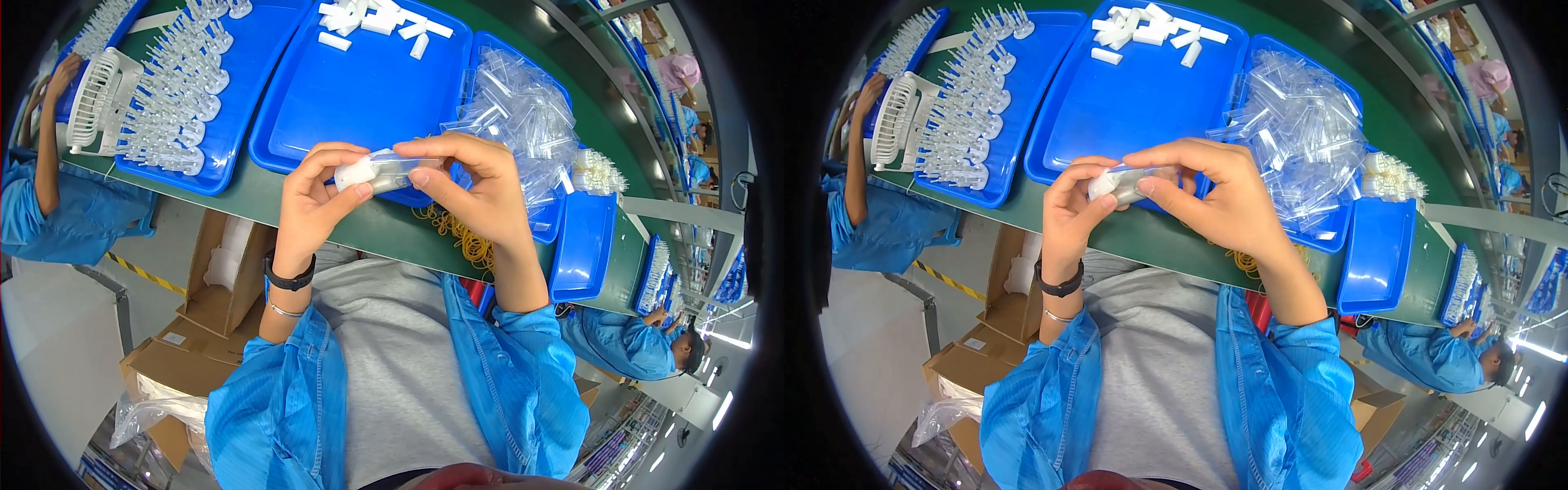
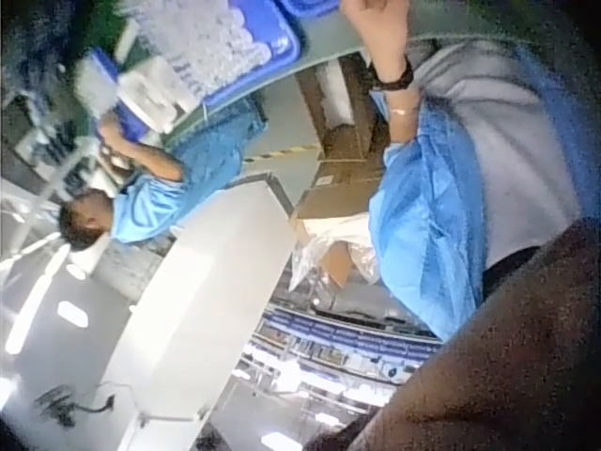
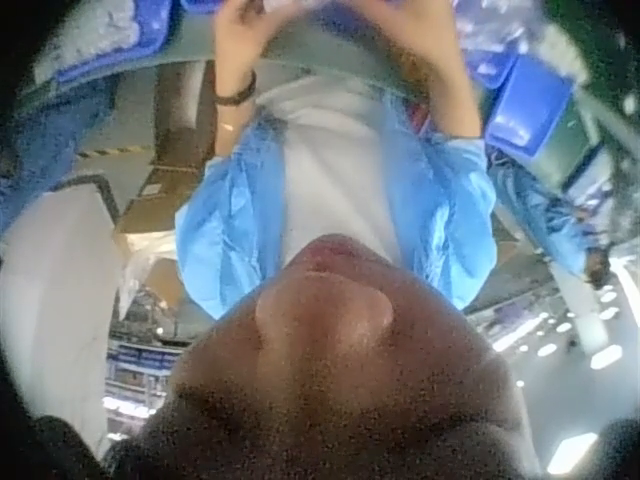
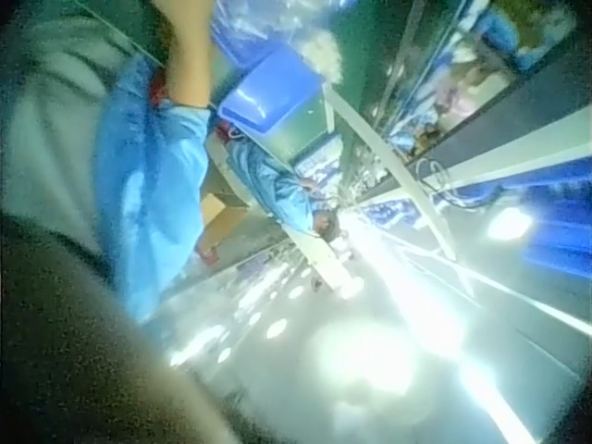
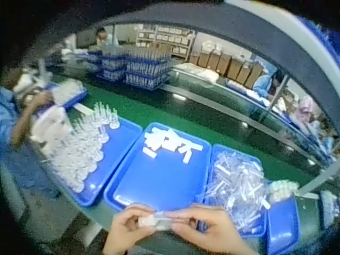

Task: The person assembles plastic tubes into white plastic holders by hand, then secures them with rubber bands.

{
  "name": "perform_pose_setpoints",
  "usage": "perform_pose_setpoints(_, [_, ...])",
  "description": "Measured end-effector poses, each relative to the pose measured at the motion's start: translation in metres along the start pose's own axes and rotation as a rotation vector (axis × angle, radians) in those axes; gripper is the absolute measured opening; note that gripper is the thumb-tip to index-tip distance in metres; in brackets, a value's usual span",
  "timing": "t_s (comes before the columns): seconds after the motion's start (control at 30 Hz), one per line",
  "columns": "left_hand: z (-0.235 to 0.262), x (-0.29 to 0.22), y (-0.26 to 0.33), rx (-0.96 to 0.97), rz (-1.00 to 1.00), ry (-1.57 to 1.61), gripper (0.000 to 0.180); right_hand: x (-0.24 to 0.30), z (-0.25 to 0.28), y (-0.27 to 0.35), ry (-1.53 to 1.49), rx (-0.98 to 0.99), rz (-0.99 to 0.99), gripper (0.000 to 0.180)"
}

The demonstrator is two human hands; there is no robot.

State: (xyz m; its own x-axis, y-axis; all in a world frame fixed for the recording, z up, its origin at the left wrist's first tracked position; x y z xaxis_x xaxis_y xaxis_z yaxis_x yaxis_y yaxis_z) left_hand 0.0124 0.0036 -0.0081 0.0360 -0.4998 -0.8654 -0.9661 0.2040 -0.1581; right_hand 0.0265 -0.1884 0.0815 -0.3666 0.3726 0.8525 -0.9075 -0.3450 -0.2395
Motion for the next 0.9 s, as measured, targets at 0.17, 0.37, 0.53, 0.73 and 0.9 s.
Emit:
perform_pose_setpoints(0.17, [-0.002,-0.001,0.001,0.01,0.013,0.061,0.031,-0.002,-0.001,0.001,-0.106,-0.012,-0.037,0.023])
perform_pose_setpoints(0.37, [-0.004,-0.001,0.0,0.038,-0.007,0.047,0.031,0.005,-0.005,0.002,-0.353,0.008,-0.068,0.024])
perform_pose_setpoints(0.53, [-0.003,-0.001,0.0,0.045,0.003,0.04,0.031,0.003,0.001,0.003,-0.145,0.016,-0.104,0.028])
perform_pose_setpoints(0.73, [-0.002,-0.001,0.0,0.05,0.003,0.039,0.03,-0.003,0.002,0.0,0.007,-0.05,0.025,0.032])
perform_pose_setpoints(0.9, [-0.003,-0.001,0.0,0.041,0.026,0.043,0.03,-0.006,0.003,0.002,-0.024,-0.082,0.036,0.03])
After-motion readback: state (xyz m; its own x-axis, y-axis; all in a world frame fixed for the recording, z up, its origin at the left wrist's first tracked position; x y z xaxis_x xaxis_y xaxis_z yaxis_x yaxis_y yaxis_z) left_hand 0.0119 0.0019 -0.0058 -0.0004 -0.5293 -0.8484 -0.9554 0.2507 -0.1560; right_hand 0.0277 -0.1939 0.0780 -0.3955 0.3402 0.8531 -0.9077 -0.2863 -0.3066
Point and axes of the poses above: each hand's wrist, its own y-axis away from the middle knuckle, its own z-axis out of the back of the hand, x = y × z, the point moved 1 cm from there along -y, towards the middle knuckle, and after that the axes turned 5 degrees about y, right-handed, at the moved point
